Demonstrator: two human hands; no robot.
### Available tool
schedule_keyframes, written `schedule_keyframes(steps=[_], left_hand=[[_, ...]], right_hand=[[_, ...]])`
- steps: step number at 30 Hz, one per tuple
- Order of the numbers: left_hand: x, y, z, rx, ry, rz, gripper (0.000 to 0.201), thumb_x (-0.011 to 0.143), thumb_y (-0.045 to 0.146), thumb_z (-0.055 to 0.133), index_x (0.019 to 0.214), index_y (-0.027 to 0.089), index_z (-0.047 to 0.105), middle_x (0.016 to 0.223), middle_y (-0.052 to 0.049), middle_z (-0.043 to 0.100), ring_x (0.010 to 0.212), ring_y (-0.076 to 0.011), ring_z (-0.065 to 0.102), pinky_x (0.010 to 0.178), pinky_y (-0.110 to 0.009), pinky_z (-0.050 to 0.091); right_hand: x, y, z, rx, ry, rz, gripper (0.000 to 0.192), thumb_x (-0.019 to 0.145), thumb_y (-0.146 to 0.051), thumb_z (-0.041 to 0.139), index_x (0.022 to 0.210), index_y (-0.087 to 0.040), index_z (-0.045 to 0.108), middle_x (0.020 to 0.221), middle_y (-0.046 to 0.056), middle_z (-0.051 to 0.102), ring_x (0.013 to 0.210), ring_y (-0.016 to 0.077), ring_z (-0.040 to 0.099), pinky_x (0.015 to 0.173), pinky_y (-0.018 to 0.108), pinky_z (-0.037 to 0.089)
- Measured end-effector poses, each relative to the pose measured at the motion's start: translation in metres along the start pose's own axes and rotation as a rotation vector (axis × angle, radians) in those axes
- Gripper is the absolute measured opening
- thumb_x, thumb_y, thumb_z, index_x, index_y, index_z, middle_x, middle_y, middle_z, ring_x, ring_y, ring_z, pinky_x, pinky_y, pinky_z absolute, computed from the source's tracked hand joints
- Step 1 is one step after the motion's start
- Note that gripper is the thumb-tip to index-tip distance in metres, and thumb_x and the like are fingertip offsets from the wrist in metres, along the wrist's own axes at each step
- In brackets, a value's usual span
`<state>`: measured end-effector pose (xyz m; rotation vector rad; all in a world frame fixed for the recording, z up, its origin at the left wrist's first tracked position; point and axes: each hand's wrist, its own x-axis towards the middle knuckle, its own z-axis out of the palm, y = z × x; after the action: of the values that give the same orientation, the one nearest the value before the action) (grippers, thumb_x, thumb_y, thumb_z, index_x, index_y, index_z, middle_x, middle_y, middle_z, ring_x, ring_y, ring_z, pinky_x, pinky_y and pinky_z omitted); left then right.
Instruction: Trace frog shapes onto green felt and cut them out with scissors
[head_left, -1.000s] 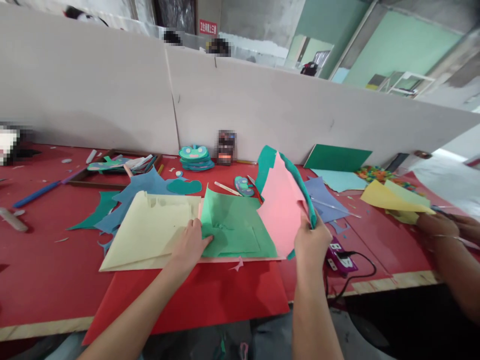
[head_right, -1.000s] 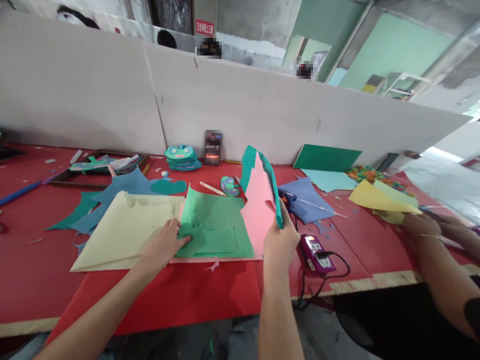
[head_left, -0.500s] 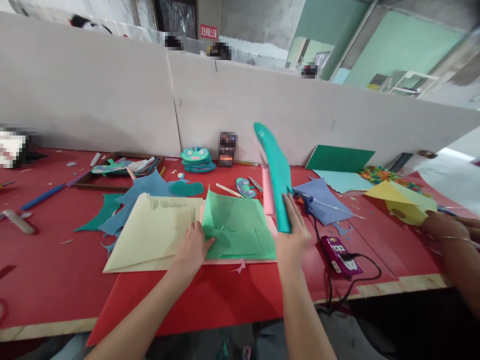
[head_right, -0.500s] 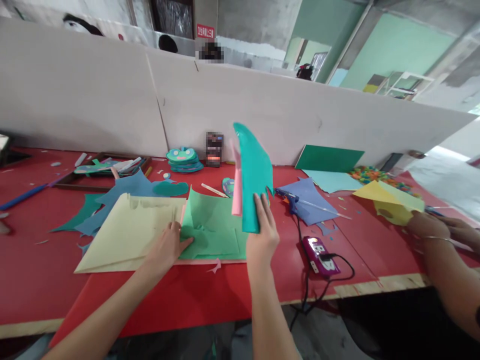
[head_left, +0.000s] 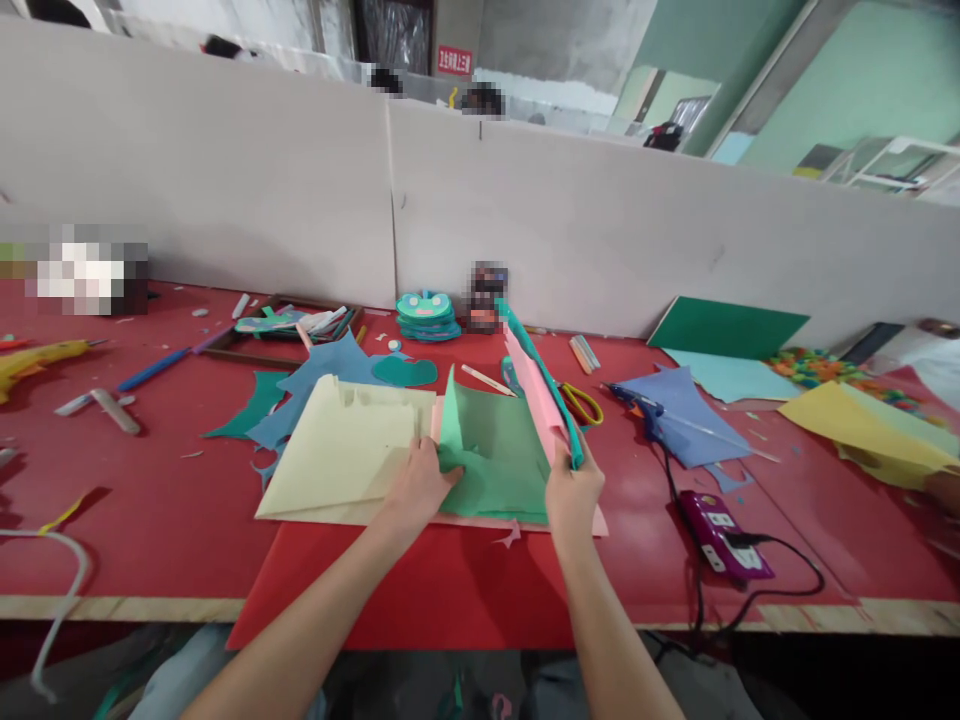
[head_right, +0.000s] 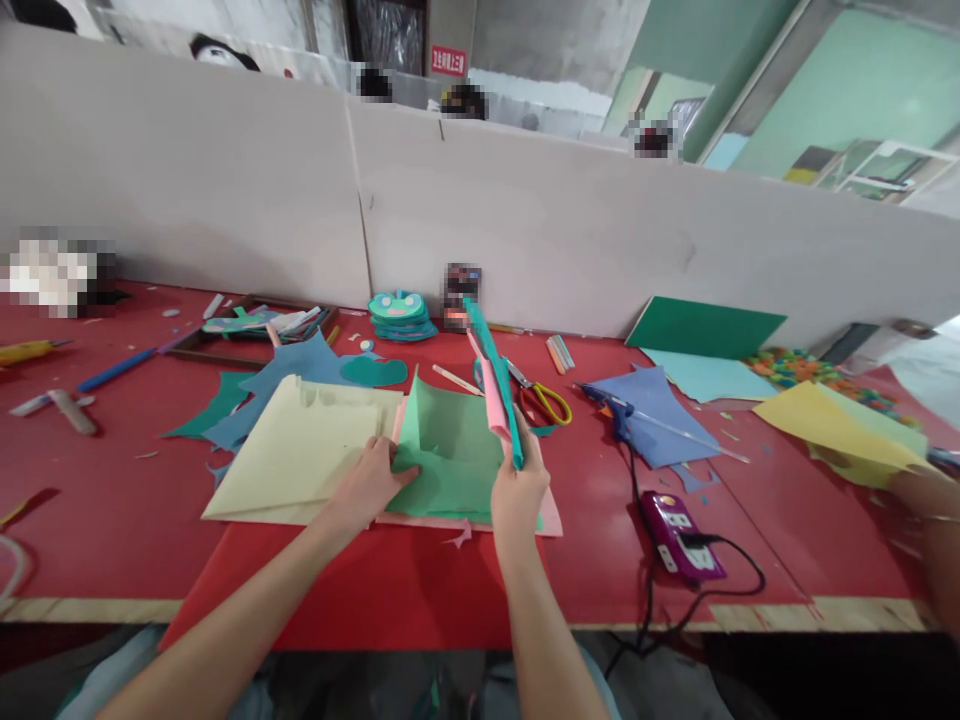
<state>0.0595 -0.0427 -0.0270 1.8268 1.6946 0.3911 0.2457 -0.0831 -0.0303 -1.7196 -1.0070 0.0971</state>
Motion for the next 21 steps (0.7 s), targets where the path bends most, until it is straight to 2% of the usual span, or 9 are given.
schedule_keyframes(steps=[5,10,14,16,18,21], left_hand=[[0.002,0.003,0.003,-0.145,-0.047,0.038,0.024,0.08,0.038,0.05,0.093,0.019,0.049,0.094,-0.01,0.063,0.083,-0.0221,0.062,0.065,-0.029,0.044],[0.001,0.009,0.003,-0.276,-0.116,0.086,0.012,0.084,0.023,0.042,0.088,0.019,0.053,0.084,-0.006,0.064,0.076,-0.0191,0.063,0.062,-0.028,0.047],[-0.004,0.016,-0.011,-0.431,-0.147,0.155,0.02,0.086,0.024,0.038,0.097,0.021,0.054,0.071,0.0,0.059,0.054,-0.0138,0.059,0.048,-0.025,0.048],[-0.003,0.017,-0.024,-0.677,-0.145,0.15,0.021,0.083,0.024,0.042,0.098,0.019,0.055,0.061,0.003,0.054,0.043,-0.0121,0.054,0.04,-0.024,0.046],[-0.001,0.014,-0.04,-0.858,-0.004,0.083,0.014,0.078,0.025,0.052,0.088,0.016,0.058,0.058,0.003,0.053,0.041,-0.0105,0.051,0.037,-0.022,0.044],[0.006,0.003,-0.069,-1.159,0.207,-0.014,0.009,0.069,0.02,0.063,0.068,0.013,0.058,0.054,0.002,0.052,0.041,-0.0085,0.048,0.034,-0.018,0.04]], right_hand=[[0.0,0.001,0.001,-0.017,0.032,0.004,0.042,0.083,-0.034,0.042,0.109,-0.01,0.065,0.099,0.019,0.068,0.092,0.0269,0.063,0.078,0.034,0.045],[0.006,0.004,-0.005,-0.001,0.073,0.041,0.042,0.082,-0.037,0.045,0.105,-0.008,0.066,0.096,0.019,0.069,0.086,0.0276,0.064,0.071,0.032,0.047],[0.02,0.003,-0.022,-0.003,0.299,0.018,0.039,0.081,-0.037,0.049,0.098,-0.007,0.068,0.091,0.018,0.07,0.085,0.0282,0.065,0.072,0.033,0.048],[0.026,0.001,-0.032,-0.038,0.382,-0.026,0.037,0.082,-0.032,0.048,0.099,-0.007,0.068,0.094,0.017,0.07,0.086,0.0277,0.065,0.073,0.034,0.049],[0.029,-0.001,-0.04,-0.071,0.401,-0.105,0.037,0.084,-0.027,0.046,0.11,-0.009,0.064,0.103,0.015,0.068,0.094,0.0272,0.064,0.077,0.034,0.049],[0.027,-0.009,-0.048,-0.076,0.362,-0.243,0.039,0.085,-0.019,0.043,0.121,-0.012,0.058,0.115,0.013,0.063,0.107,0.0254,0.059,0.086,0.035,0.047]])
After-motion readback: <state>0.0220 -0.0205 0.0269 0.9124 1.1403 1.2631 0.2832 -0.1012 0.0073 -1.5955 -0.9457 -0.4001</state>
